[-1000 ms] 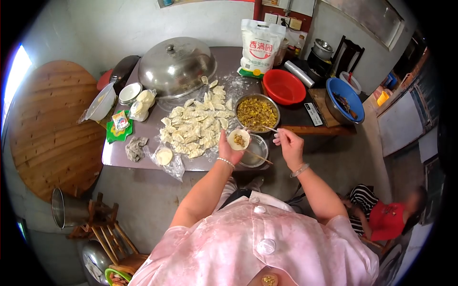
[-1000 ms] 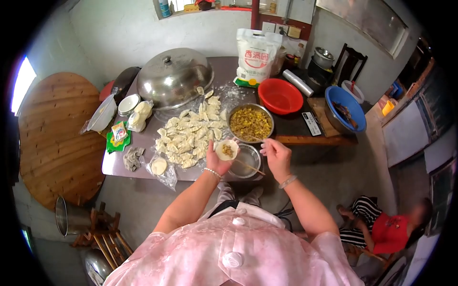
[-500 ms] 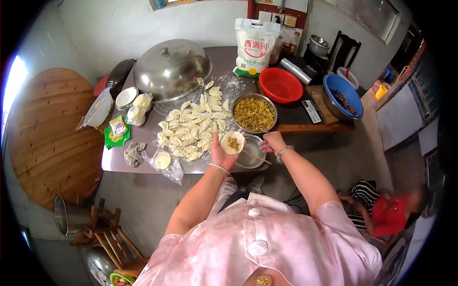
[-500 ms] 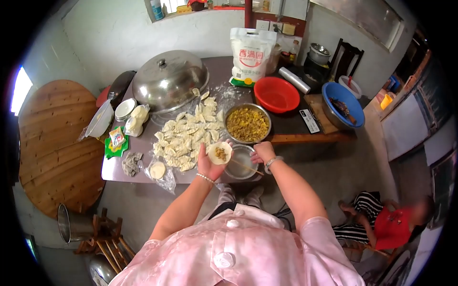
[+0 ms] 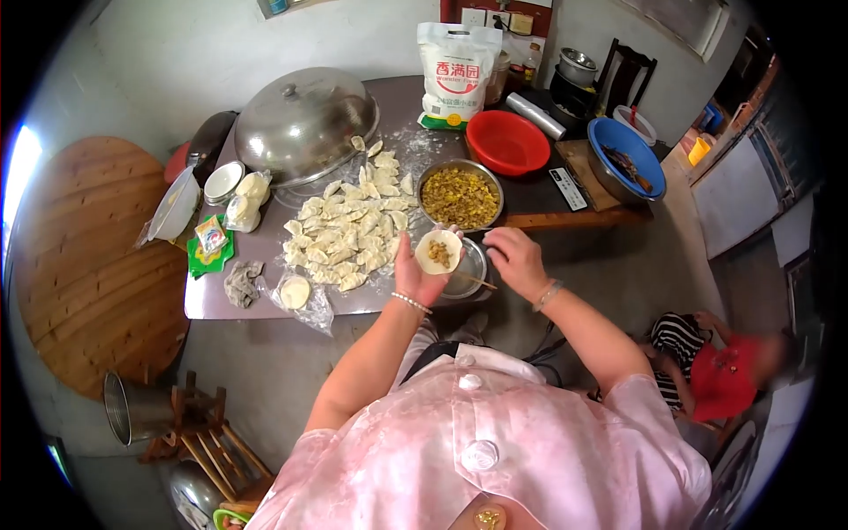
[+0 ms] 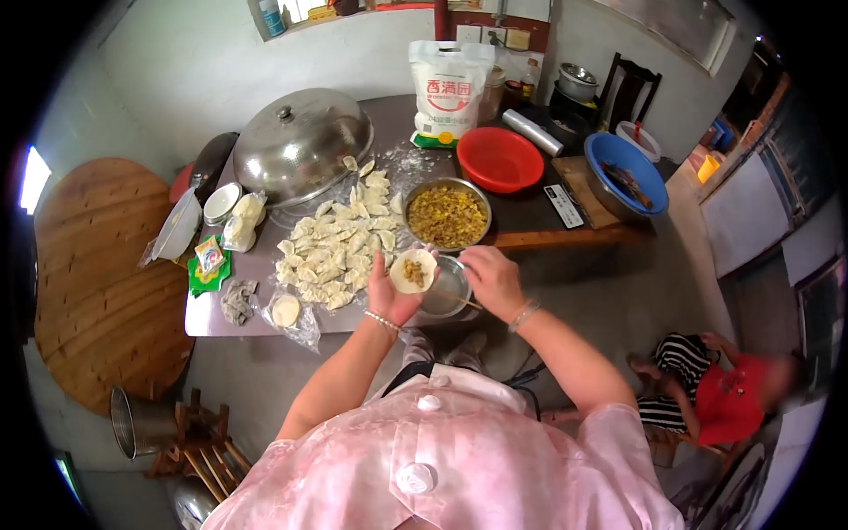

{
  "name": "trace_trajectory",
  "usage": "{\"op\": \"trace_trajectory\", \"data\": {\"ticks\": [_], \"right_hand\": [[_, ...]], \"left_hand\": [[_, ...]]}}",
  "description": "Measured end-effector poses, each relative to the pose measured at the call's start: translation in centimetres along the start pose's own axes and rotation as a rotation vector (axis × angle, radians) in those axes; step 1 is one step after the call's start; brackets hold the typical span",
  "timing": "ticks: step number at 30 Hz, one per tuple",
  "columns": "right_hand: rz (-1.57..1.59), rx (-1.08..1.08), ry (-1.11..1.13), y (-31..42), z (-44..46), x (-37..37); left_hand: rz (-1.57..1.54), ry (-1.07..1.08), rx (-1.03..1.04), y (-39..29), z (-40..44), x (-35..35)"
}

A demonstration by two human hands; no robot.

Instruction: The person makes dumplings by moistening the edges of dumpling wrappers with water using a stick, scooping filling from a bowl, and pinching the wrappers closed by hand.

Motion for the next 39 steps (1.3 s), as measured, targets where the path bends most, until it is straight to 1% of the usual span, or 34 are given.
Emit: {"op": "trace_trajectory", "data": {"ticks": [3,7,10,13,19,22,25,34,39], "right_hand": [[-0.025,-0.217,0.034,2.2,-0.2,-1.1],[-0.039,-0.309,-0.009,3.5,-0.5,-1.7],[-0.037,-0.318,-0.015,3.4,-0.8,-1.9],[-0.011,-0.246,-0.014,3.3,-0.8,-2.2],[0.044,-0.212,0.022,2.8,-1.4,-2.1],[0.091,-0.161,0.024,2.9,-1.4,-2.5],[0.033,-0.207,0.023,2.6,-1.9,-2.3],[0.037,-0.297,0.067,2.9,-1.5,-2.8],[0.073,-0.268,0.097,3.2,-1.6,-2.9]], "left_hand": [[-0.011,0.026,-0.044,1.0,-0.3,1.0],[-0.01,0.018,-0.092,1.9,-1.0,1.8],[0.019,-0.001,-0.135,2.4,-1.1,1.6],[0.038,-0.011,-0.185,2.8,-1.5,2.0],[0.074,0.015,-0.256,3.3,-1.6,1.6],[0.096,0.022,-0.273,3.4,-1.7,1.3],[0.102,0.014,-0.29,3.4,-1.6,1.4],[0.132,0.025,-0.373,3.4,-2.0,1.7],[0.168,0.039,-0.429,3.2,-2.0,1.2]]}}
Point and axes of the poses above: each hand's wrist, its own z-axis towards the middle knuckle, its own x-axis out of the palm, y = z × x, the point moved 2 cm from there along z, towards the middle knuckle, and after that the axes turned 7 degrees about -x, right-handed, at the moved point
